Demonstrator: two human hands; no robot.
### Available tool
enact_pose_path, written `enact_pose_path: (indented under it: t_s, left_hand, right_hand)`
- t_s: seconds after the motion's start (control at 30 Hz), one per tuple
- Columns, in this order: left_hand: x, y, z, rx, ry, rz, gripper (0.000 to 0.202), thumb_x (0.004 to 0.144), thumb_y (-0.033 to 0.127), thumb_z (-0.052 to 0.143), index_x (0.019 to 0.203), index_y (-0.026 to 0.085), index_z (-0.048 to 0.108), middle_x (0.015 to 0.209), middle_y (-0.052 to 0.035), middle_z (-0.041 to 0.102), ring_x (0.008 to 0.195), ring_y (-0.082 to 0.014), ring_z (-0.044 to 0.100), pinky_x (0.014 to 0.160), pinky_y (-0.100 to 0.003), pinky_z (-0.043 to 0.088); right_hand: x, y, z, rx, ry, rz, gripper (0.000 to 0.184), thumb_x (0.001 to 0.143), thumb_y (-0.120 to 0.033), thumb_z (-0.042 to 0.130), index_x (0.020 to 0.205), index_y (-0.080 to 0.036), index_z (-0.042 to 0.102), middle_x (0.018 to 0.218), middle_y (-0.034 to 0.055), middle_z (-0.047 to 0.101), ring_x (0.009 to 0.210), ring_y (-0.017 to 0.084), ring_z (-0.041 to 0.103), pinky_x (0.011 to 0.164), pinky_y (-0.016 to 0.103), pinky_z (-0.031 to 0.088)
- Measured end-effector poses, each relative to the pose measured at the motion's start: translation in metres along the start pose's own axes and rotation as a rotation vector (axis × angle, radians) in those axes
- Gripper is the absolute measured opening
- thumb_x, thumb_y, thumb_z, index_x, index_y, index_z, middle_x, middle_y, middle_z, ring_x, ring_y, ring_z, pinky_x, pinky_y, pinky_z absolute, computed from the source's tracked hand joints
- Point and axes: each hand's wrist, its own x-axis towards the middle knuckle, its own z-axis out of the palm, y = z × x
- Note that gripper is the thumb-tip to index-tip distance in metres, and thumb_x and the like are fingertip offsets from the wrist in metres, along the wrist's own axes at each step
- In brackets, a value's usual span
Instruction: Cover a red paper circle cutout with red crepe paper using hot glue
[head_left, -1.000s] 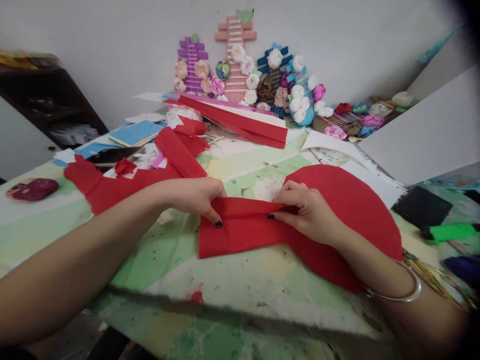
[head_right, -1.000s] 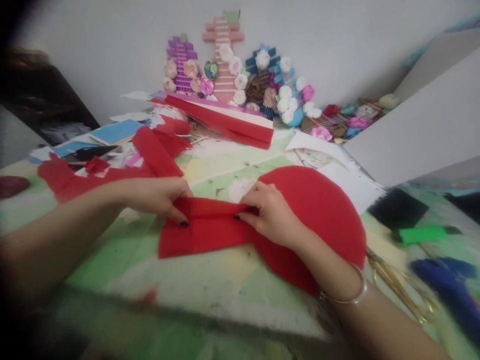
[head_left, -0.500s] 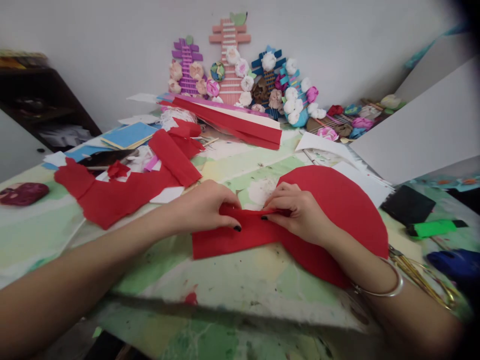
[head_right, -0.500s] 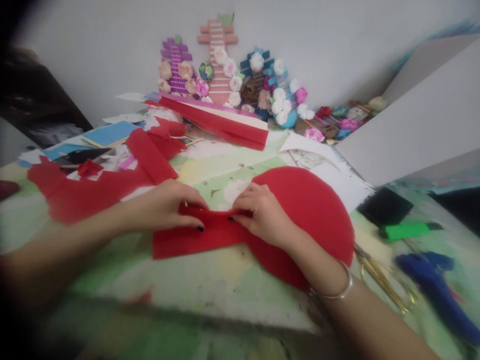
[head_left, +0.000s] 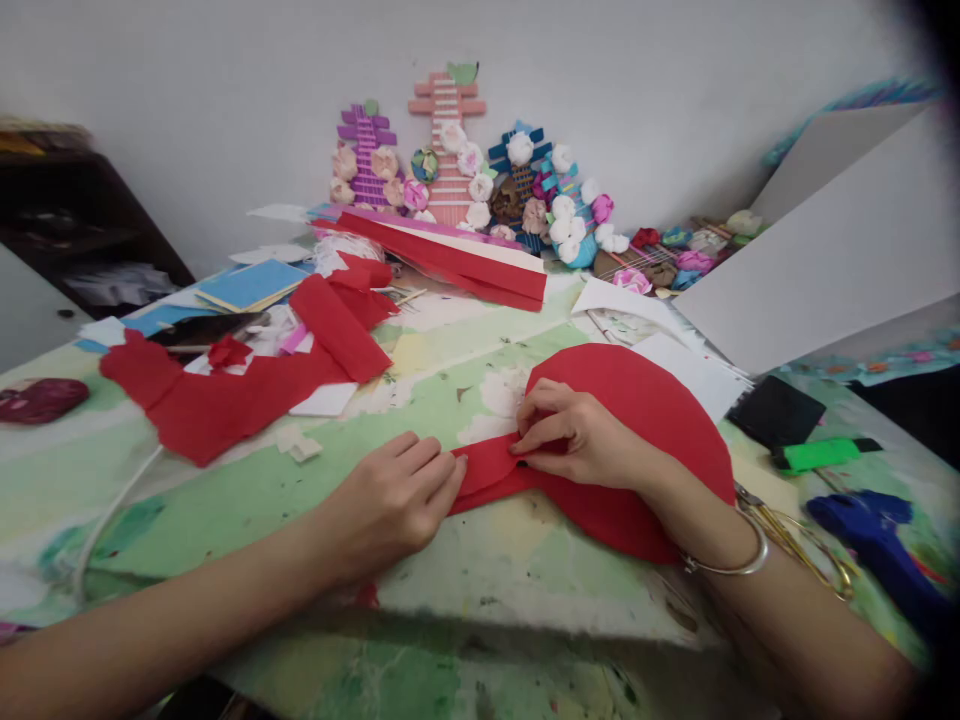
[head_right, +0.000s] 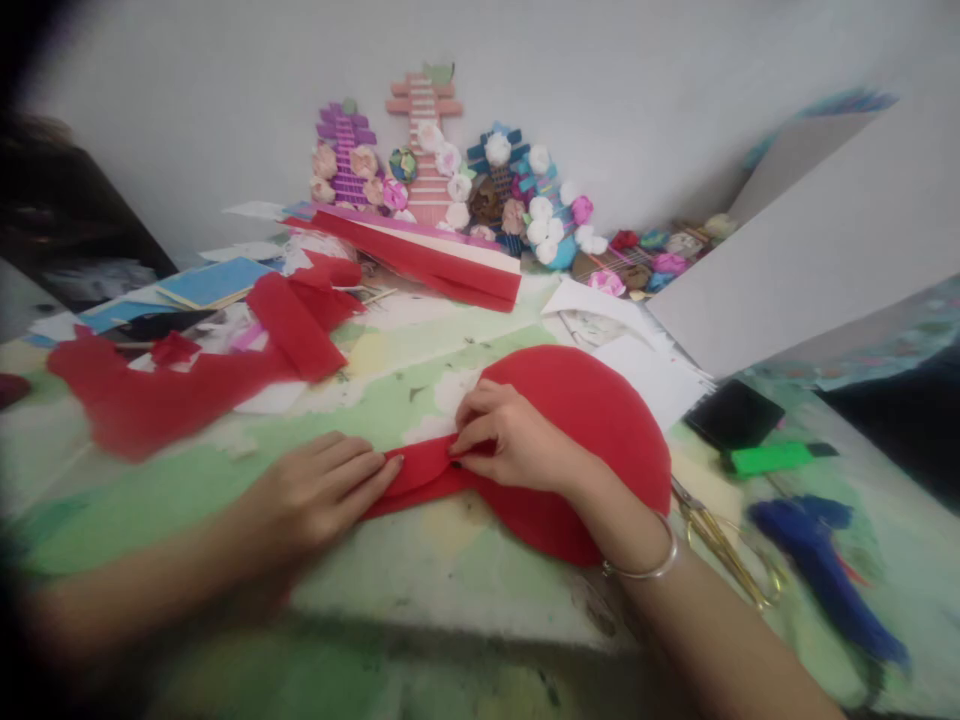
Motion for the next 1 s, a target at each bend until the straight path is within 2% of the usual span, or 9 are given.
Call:
enact_pose_path:
  t_s: [0.2,0.43,0.7,1.0]
  left_hand:
    - [-0.003,0.004,-0.003,-0.034,0.045,0.032,0.022,0.089,0.003,0.043,0.092,0.004,0.065,0.084,-0.0140,0.068,0.080,-0.0245,0.063,0.066,-0.039,0.051]
    - [-0.010,0.003,-0.004,-0.080,-0.023,0.030,0.032,0.091,0.006,0.038,0.114,0.008,0.060,0.089,-0.0122,0.070,0.084,-0.0244,0.063,0.072,-0.041,0.051]
    - [-0.017,0.002,-0.004,-0.117,0.072,0.039,0.029,0.089,0.002,0.039,0.096,0.008,0.067,0.089,-0.0139,0.071,0.088,-0.0249,0.064,0.078,-0.042,0.049]
    - [-0.033,-0.002,0.003,-0.185,0.073,0.044,0.029,0.090,0.005,0.041,0.104,0.008,0.066,0.100,-0.0128,0.072,0.101,-0.0259,0.062,0.090,-0.044,0.047]
  right_hand:
    - [-0.002,0.000,-0.004,0.030,-0.083,0.005,0.010,0.081,-0.016,0.068,0.084,-0.018,0.077,0.084,0.0066,0.063,0.083,0.017,0.055,0.078,0.034,0.043]
    - [-0.004,0.002,-0.008,0.045,-0.190,0.001,0.009,0.082,-0.019,0.068,0.083,-0.021,0.077,0.075,0.0025,0.064,0.078,0.015,0.053,0.081,0.034,0.039]
    - [-0.004,0.002,-0.011,0.109,-0.268,0.022,0.013,0.086,-0.021,0.064,0.083,-0.021,0.076,0.072,0.0010,0.071,0.067,0.012,0.056,0.080,0.032,0.040]
    - [-0.005,-0.002,-0.019,0.062,-0.387,0.020,0.021,0.088,-0.017,0.057,0.098,-0.021,0.076,0.078,0.0018,0.073,0.068,0.013,0.058,0.081,0.030,0.043]
